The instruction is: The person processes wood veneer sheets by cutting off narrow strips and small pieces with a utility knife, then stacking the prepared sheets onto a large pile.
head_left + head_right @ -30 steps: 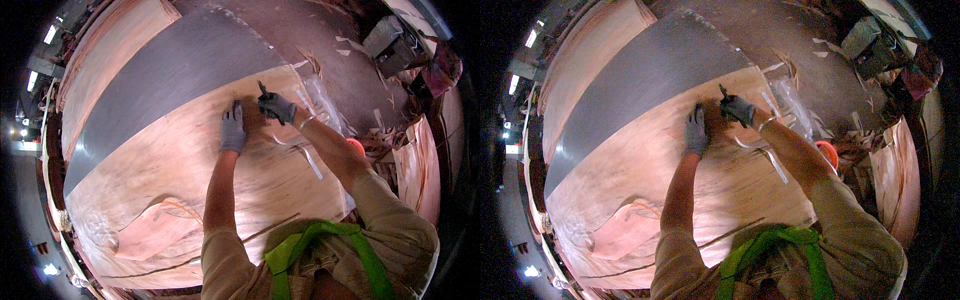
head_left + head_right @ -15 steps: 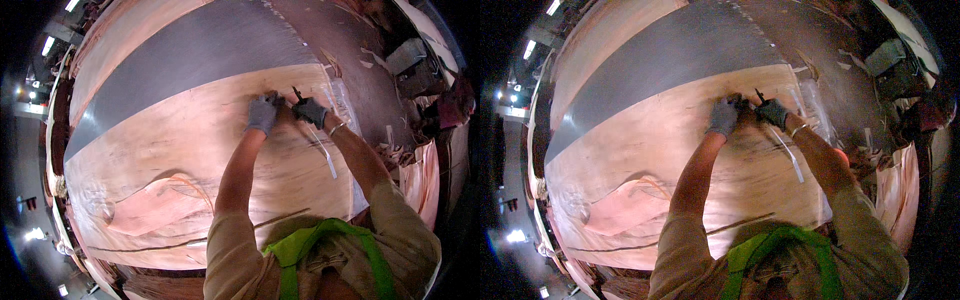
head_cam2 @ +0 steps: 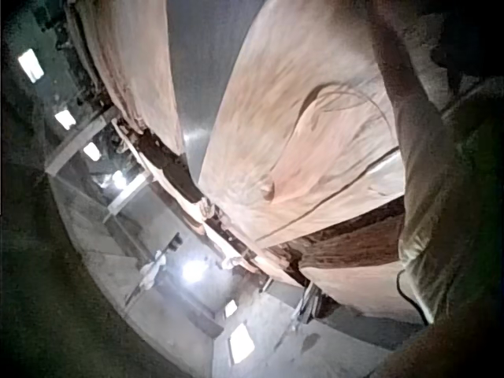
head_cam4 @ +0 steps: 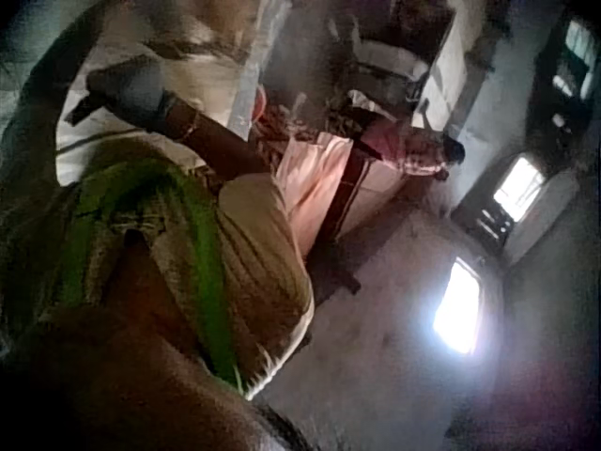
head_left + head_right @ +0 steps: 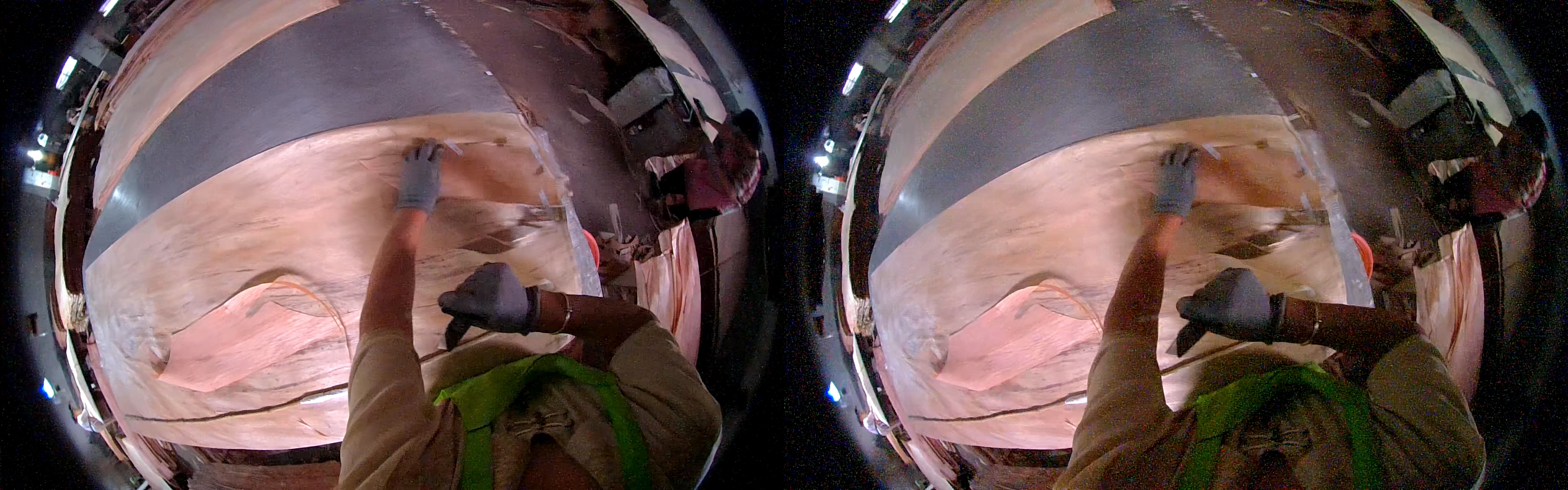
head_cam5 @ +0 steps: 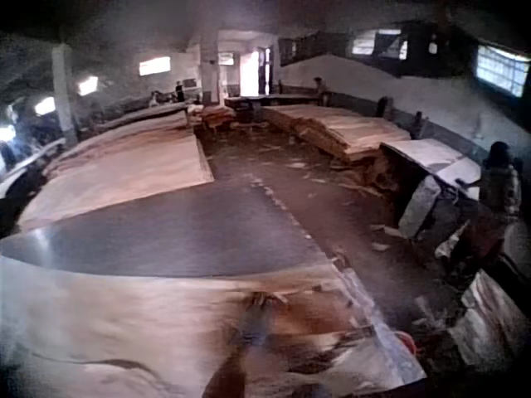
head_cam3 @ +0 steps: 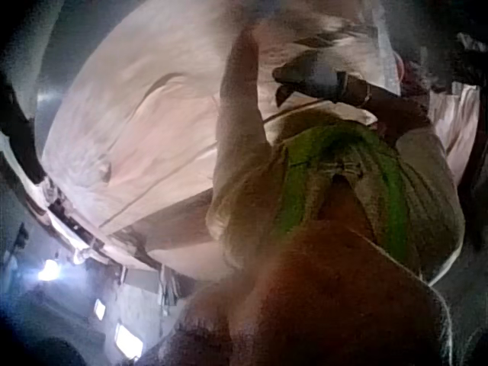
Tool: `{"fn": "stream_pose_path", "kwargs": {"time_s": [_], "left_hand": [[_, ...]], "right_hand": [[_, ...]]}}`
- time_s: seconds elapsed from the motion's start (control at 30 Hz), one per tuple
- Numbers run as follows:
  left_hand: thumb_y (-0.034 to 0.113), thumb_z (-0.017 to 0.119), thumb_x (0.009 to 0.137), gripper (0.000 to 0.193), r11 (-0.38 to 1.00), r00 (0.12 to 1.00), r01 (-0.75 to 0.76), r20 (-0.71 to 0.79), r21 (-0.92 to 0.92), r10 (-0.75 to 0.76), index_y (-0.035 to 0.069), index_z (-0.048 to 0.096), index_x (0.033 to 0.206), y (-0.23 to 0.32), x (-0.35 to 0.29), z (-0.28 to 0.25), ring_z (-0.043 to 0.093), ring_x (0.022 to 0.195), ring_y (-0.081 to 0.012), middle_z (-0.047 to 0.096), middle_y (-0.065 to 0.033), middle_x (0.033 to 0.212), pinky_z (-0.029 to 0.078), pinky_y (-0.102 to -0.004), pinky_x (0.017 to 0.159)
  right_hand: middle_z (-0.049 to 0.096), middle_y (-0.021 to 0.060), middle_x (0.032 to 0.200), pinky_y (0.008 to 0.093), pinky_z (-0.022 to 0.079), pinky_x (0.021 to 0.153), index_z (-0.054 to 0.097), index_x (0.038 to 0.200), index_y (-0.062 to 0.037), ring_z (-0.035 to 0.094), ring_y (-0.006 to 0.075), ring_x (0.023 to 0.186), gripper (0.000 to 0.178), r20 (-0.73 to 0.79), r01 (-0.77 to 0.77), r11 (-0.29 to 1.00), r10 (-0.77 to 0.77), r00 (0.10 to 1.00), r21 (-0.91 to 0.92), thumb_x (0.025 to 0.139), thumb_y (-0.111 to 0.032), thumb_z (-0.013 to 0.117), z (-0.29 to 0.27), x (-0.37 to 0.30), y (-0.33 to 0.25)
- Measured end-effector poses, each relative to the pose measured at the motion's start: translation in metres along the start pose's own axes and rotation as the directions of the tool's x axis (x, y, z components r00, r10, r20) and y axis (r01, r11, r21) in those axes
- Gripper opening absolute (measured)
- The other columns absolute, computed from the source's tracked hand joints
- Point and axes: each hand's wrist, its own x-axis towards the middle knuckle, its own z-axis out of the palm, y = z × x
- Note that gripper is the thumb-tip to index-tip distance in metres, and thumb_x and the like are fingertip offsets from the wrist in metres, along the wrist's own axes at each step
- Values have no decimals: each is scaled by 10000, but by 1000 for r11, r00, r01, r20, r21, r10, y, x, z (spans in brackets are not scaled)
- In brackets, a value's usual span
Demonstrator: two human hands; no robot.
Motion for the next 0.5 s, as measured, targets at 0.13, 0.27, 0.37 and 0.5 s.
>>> {"fn": "stream_pose_path", "kwargs": {"time_s": [0.13,0.27,0.37,0.5], "left_hand": [[167,541,805,468,993,985,116,-134,20,-112,80,472,1259,-17,-16,-25,440,1155,-321,432,-121,1333,352,-451,934],[233,559,817,509,953,938,301,-185,25,-292,65,443,1283,-30,-24,-45,363,1246,-344,364,-148,1391,303,-471,984],[308,564,823,599,979,979,187,-63,-82,-192,32,384,1323,32,-34,-51,275,1306,-366,308,-190,1416,212,-513,1044],[414,555,824,710,974,994,30,113,-226,-4,30,311,1368,128,-56,-46,236,1325,-369,264,-202,1432,167,-520,1068]], "right_hand": [[600,32,658,302,470,506,606,970,-68,584,190,536,221,-121,-230,896,295,948,381,757,-106,650,-13,-29,14],[587,7,679,221,429,483,594,965,-31,502,63,530,139,-327,-322,727,597,732,606,883,-136,556,-10,-76,65],[585,-7,660,198,337,407,602,963,-47,424,38,471,157,-265,-577,479,869,417,661,909,-168,517,-35,-106,92],[599,7,656,205,322,390,623,959,-66,433,58,448,160,-251,-444,264,964,90,856,900,-182,530,-38,-144,139]]}}
